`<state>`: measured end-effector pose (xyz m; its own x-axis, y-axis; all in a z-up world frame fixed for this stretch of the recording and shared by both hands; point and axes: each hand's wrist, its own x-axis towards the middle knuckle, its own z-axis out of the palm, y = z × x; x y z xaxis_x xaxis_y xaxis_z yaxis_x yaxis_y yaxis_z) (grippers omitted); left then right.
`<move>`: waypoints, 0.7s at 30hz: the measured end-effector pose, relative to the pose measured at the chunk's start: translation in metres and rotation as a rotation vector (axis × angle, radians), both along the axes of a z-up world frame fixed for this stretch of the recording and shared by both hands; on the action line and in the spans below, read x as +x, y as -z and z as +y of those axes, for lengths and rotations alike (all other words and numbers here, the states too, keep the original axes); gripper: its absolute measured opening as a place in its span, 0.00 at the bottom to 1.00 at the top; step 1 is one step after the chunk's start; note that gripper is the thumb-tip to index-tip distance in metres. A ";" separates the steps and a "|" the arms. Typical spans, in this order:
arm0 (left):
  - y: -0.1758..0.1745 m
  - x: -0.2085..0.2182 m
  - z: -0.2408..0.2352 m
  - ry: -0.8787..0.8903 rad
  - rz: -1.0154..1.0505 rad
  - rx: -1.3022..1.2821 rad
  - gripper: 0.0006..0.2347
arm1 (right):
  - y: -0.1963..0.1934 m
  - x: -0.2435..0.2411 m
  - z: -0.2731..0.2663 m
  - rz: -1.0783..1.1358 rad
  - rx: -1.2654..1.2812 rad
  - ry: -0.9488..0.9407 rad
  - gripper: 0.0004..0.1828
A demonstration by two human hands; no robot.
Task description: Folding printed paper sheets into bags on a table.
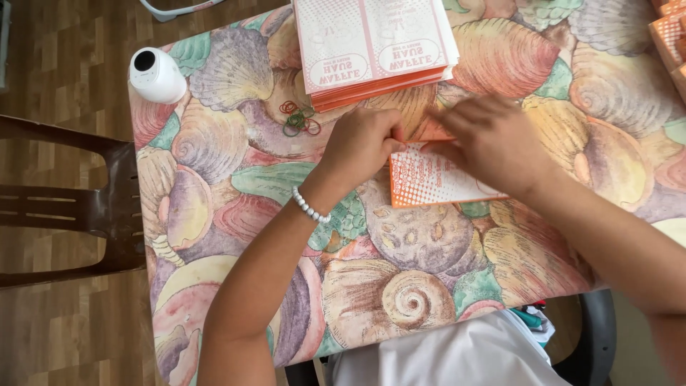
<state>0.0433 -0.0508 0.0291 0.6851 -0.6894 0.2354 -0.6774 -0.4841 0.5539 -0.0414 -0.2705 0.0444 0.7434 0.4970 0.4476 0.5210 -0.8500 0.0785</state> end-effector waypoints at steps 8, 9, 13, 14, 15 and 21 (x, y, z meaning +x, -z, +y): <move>-0.044 -0.016 0.031 0.085 -0.029 -0.032 0.02 | -0.005 -0.018 -0.059 0.230 0.115 -0.111 0.07; -0.047 -0.016 0.033 0.082 0.027 -0.127 0.03 | -0.003 -0.022 -0.068 0.261 0.133 -0.063 0.08; -0.056 -0.005 0.027 0.085 0.072 -0.264 0.02 | -0.016 -0.016 -0.123 0.216 0.150 -0.143 0.05; -0.056 0.004 0.031 0.028 0.038 -0.211 0.04 | -0.002 -0.003 -0.164 0.567 0.146 0.439 0.12; -0.054 0.012 0.037 -0.032 0.006 -0.155 0.07 | 0.013 0.011 -0.204 0.873 0.148 1.044 0.20; -0.014 0.079 0.059 -0.180 -0.341 -0.039 0.05 | 0.026 0.019 -0.223 0.558 0.353 0.725 0.16</move>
<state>0.1221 0.0083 0.0433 0.6720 -0.5518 0.4939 -0.7322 -0.5950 0.3315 -0.0225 -0.4932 0.0180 0.9657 -0.2582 -0.0261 -0.2514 -0.9058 -0.3411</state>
